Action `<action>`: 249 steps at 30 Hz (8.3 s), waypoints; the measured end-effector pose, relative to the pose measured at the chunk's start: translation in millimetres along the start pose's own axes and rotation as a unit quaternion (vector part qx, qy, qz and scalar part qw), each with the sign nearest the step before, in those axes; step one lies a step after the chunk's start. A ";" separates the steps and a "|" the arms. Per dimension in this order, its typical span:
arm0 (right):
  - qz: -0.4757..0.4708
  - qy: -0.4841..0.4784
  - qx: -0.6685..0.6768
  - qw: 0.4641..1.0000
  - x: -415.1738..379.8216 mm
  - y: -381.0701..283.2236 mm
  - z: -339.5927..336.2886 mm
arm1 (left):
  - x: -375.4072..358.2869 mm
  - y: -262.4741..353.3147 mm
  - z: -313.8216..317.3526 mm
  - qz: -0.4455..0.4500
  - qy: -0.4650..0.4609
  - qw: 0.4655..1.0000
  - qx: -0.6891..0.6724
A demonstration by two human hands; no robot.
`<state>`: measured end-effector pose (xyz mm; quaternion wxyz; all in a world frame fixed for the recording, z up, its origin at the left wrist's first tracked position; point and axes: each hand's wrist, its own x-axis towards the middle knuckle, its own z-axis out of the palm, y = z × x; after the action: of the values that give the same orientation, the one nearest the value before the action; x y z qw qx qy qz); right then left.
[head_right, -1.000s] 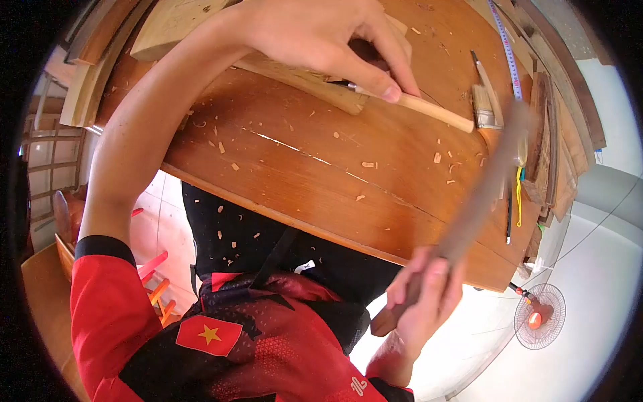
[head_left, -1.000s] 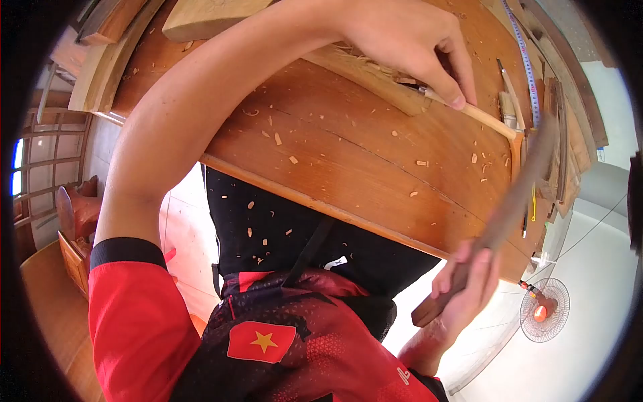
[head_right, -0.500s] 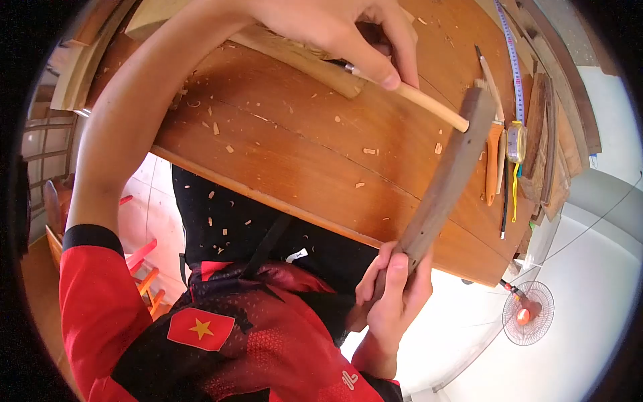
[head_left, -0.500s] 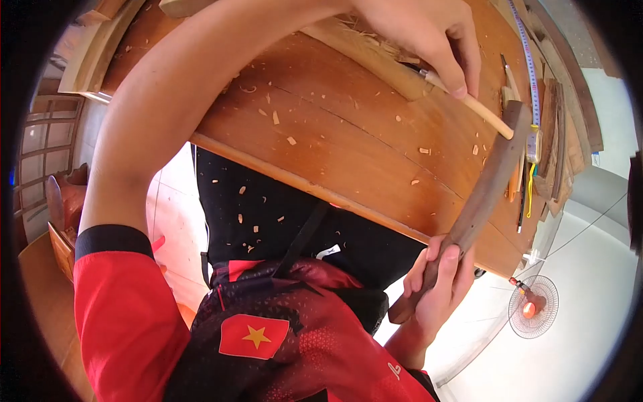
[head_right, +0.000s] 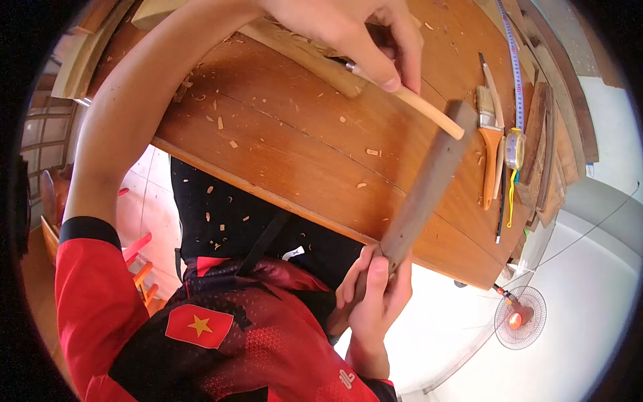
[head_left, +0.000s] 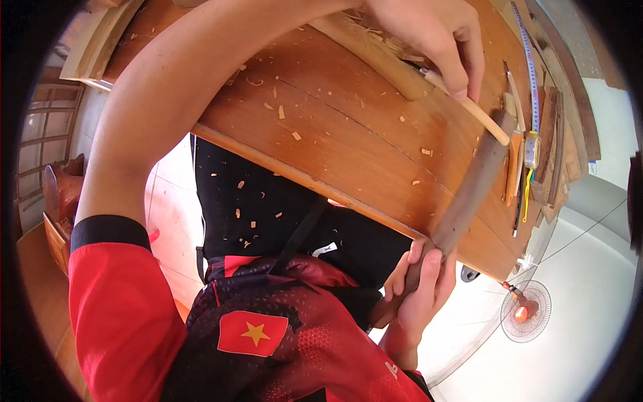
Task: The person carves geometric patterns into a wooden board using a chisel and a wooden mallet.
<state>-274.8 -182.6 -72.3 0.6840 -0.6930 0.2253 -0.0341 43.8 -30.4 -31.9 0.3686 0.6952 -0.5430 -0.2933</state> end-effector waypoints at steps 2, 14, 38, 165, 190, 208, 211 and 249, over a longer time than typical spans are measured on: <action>-0.038 0.063 0.063 0.995 3.7 -2.0 3.1 | -12.5 8.1 -8.6 -0.011 -0.015 1.000 -0.016; -0.028 -0.014 0.003 1.000 -2.2 7.2 4.0 | -20.5 12.1 -16.9 0.031 -0.055 0.995 -0.074; -0.083 0.041 0.065 0.994 -14.6 16.5 11.5 | -4.0 -11.0 -0.8 0.049 -0.030 0.997 -0.043; -0.289 -0.027 -0.500 0.816 214.4 -69.0 -52.5 | -28.2 16.2 -5.6 -0.064 0.219 0.949 0.217; -0.322 0.009 -0.466 0.824 209.0 -67.5 -47.0 | -28.7 25.6 -14.0 -0.166 0.271 0.942 0.110; -0.342 0.014 -0.463 0.817 205.6 -66.7 -46.3 | -27.8 4.7 -20.7 -0.087 0.309 0.947 -0.027; -0.330 0.032 -0.464 0.821 203.0 -69.4 -44.2 | -18.1 6.6 -9.8 -0.047 0.372 0.925 -0.066; -0.203 -0.169 -0.022 0.964 208.5 -70.9 -26.8 | -8.9 52.3 49.4 -0.268 0.196 0.854 0.400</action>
<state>-78.6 -285.0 -56.7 0.6752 -0.7349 -0.0384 -0.0498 -26.4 -38.6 -15.9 0.0645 0.9441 -0.3232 0.0043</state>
